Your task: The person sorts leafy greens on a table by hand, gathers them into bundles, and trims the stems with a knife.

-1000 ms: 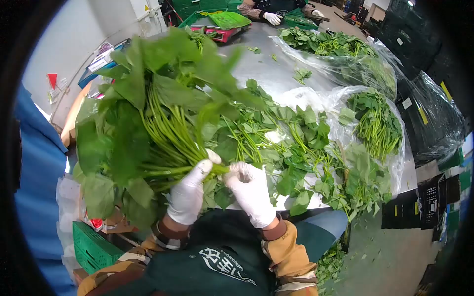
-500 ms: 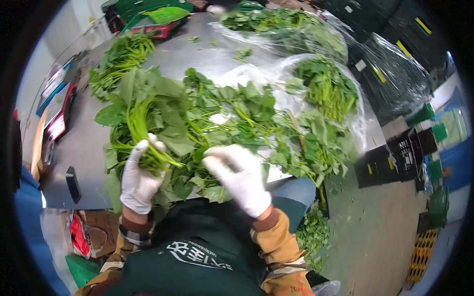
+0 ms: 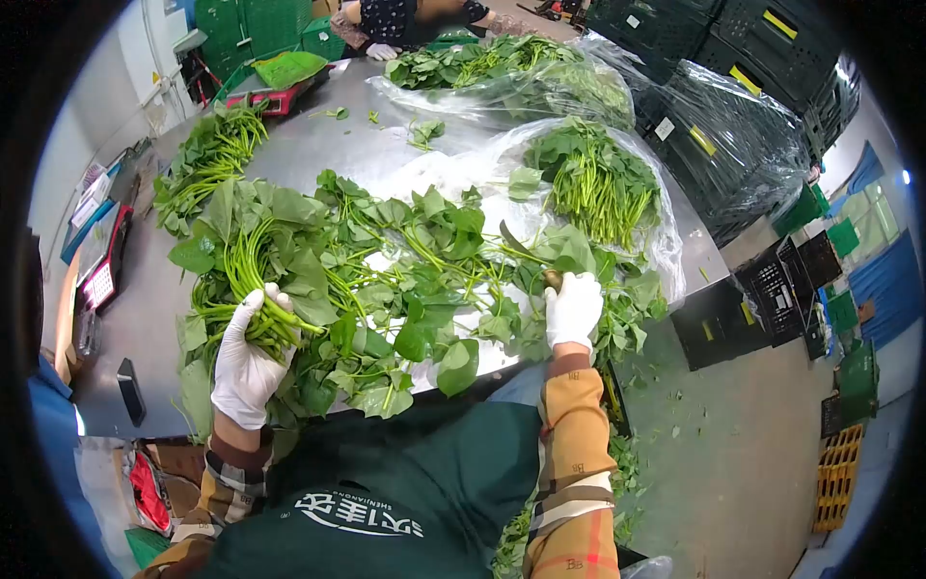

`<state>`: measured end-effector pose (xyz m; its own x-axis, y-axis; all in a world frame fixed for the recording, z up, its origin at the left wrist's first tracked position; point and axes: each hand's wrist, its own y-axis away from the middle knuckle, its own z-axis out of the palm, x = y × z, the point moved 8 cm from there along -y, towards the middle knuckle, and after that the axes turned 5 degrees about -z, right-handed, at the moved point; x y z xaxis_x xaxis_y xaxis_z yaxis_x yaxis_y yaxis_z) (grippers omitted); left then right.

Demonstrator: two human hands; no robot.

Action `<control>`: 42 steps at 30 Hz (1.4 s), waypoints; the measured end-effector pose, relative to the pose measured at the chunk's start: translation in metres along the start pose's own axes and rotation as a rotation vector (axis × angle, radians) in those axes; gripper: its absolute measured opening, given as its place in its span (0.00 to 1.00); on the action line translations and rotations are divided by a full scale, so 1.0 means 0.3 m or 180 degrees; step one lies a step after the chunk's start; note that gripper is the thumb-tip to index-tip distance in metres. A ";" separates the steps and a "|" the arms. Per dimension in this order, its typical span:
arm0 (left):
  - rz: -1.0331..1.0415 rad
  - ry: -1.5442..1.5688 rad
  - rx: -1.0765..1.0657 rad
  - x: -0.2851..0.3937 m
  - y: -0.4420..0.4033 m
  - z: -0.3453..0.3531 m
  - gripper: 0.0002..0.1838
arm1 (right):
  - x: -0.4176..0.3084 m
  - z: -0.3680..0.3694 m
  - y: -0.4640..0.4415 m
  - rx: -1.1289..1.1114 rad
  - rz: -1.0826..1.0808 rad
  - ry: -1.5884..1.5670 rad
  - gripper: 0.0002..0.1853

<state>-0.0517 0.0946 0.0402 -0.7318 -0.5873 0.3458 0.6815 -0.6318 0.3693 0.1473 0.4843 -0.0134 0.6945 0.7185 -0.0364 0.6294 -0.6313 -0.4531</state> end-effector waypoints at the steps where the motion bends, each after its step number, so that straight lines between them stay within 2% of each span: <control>1: 0.0021 -0.0081 -0.0043 0.000 0.000 0.009 0.10 | 0.002 0.009 -0.021 -0.0148 -0.0058 0.0163 0.15; 3: 0.0073 -0.0137 -0.0052 -0.007 -0.003 0.022 0.10 | 0.004 0.019 -0.048 -0.0469 -0.0177 0.0492 0.15; 4: 0.0112 -0.0177 -0.0024 -0.008 -0.005 0.026 0.10 | 0.010 0.007 -0.059 -0.0362 -0.0433 0.0558 0.16; 7: 0.0166 -0.0334 0.0030 -0.021 -0.011 0.052 0.12 | 0.132 0.000 -0.094 -0.0506 0.0114 -0.0210 0.18; 9: 0.0168 -0.0434 0.0082 -0.039 -0.027 0.071 0.11 | 0.176 -0.107 -0.088 -0.0422 0.0636 -0.0969 0.23; 10: 0.0113 -0.0489 -0.0112 -0.048 -0.049 0.078 0.12 | 0.236 -0.077 -0.088 -0.0160 0.0660 -0.1711 0.22; 11: 0.0222 -0.0531 -0.0112 -0.058 -0.057 0.099 0.13 | 0.222 -0.113 -0.055 -0.0256 0.1234 -0.2936 0.21; 13: 0.0046 -0.0489 -0.0357 -0.098 -0.087 0.132 0.12 | 0.232 -0.145 -0.001 0.0179 0.1360 -0.4000 0.17; 15: -0.0057 -0.0423 -0.0407 -0.149 -0.093 0.180 0.12 | 0.113 -0.273 0.057 0.0625 0.1566 -0.3982 0.14; 16: -0.0134 -0.0431 -0.0494 -0.179 -0.092 0.211 0.11 | 0.034 -0.306 0.092 0.0765 0.1416 -0.4310 0.12; 17: -0.0218 -0.0234 -0.0431 -0.202 -0.122 0.194 0.10 | -0.071 -0.364 0.117 0.0375 0.1227 -0.3998 0.11; 18: -0.0249 -0.0182 -0.0338 -0.225 -0.117 0.208 0.10 | -0.157 -0.339 0.159 0.0250 0.0940 -0.4421 0.13; 19: -0.0284 -0.0133 -0.0249 -0.249 -0.113 0.223 0.10 | -0.239 -0.341 0.205 0.0210 0.0923 -0.4368 0.14; 20: -0.0321 0.0009 -0.0123 -0.270 -0.125 0.213 0.10 | -0.312 -0.331 0.264 0.0305 0.0616 -0.4062 0.12; 21: -0.0361 0.0008 -0.0133 -0.286 -0.125 0.216 0.10 | -0.390 -0.297 0.286 0.0341 0.0058 -0.2676 0.10; 22: -0.0400 0.0004 -0.0139 -0.299 -0.121 0.216 0.10 | -0.475 -0.363 0.296 0.0642 -0.0329 -0.3013 0.10; 23: -0.0436 -0.0002 -0.0142 -0.308 -0.118 0.212 0.10 | -0.520 -0.391 0.293 0.0289 -0.0499 -0.3730 0.18; 24: -0.0470 -0.0053 -0.0331 -0.312 -0.133 0.203 0.10 | -0.541 -0.382 0.297 0.0254 -0.0447 -0.3752 0.18; 29: -0.0426 0.0159 -0.0002 -0.315 -0.126 0.174 0.10 | -0.561 -0.367 0.272 0.0472 -0.0217 -0.3657 0.19; 30: -0.0428 0.0212 0.0023 -0.317 -0.129 0.170 0.10 | -0.567 -0.390 0.266 0.0696 -0.0524 -0.3506 0.20; 33: -0.0489 0.0254 -0.0050 -0.324 -0.113 0.189 0.10 | -0.585 -0.393 0.265 0.0838 -0.0797 -0.3220 0.22; 37: -0.0535 0.0484 -0.0014 -0.279 -0.086 0.189 0.09 | -0.545 -0.329 0.261 0.1080 -0.0196 -0.2700 0.19; 39: -0.0210 0.0250 -0.0206 -0.185 -0.030 0.233 0.07 | -0.442 -0.164 0.276 0.0356 0.0594 -0.2874 0.19; 40: -0.0091 0.0318 -0.0265 -0.137 -0.035 0.239 0.07 | -0.378 -0.039 0.293 0.0468 0.0811 -0.2910 0.19; 42: 0.0278 0.0249 -0.0474 -0.055 -0.035 0.234 0.08 | -0.315 -0.063 0.271 0.0497 0.1018 -0.2899 0.18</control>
<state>-0.0469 0.1465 0.0912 -0.6718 -0.6769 0.3008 0.7389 -0.6412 0.2072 0.1394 0.3597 -0.0299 0.2481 0.5120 -0.8223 0.3593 -0.8370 -0.4127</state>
